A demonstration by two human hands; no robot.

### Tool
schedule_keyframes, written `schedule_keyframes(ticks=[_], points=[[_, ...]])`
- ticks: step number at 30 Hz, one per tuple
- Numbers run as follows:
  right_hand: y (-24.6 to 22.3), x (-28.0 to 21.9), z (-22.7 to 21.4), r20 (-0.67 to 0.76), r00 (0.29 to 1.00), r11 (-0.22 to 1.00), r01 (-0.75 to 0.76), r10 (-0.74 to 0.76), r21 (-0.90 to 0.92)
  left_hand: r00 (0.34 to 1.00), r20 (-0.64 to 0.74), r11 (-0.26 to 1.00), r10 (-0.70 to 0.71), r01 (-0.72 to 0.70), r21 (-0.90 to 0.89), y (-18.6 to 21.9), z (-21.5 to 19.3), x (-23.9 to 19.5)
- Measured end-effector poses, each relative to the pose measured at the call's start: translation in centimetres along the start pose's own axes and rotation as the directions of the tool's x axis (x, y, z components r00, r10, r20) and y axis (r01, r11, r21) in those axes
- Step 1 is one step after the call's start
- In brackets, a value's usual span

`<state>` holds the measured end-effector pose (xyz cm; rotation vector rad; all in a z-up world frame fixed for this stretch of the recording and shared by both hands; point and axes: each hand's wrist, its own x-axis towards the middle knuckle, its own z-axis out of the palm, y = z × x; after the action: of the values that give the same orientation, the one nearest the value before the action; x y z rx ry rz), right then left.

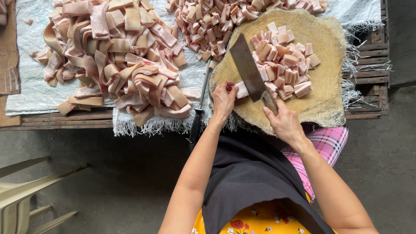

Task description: The person sits on the floor and uses a large cleaver to chop strips of raw pork belly into small cubes on a wooden cutting board. They hold the meat strips with their left hand and slice them with their right hand, moving the finished pieces to a pile on the board.

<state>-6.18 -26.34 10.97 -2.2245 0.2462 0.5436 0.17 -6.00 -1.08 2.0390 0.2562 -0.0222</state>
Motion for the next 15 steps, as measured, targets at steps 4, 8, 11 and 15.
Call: schedule_keyframes(ticks=[4, 8, 11, 15], points=[[-2.4, -2.4, -2.1, -0.197, 0.947, 0.967, 0.246, -0.255, -0.069, 0.998, 0.058, 0.997, -0.036, 0.04, -0.066, 0.7, 1.0, -0.1], [-4.3, -4.3, -4.0, -0.344, 0.834, 0.885, 0.466, -0.432, 0.019, 0.993, 0.071, 0.985, -0.095, 0.104, -0.14, 1.0, 0.4, -0.3], [-4.8, -6.0, -5.0, -0.411, 0.78, 0.83, 0.551, -0.472, 0.093, 1.0, 0.017, 0.998, 0.0, 0.001, -0.056, 1.0, -0.3, -0.4], [-4.4, -6.9, -5.1, -0.425, 0.789, 0.821, 0.548, -0.444, 0.159, 0.99, 0.087, 0.986, 0.109, -0.119, 0.118, 1.9, 0.8, 0.1]])
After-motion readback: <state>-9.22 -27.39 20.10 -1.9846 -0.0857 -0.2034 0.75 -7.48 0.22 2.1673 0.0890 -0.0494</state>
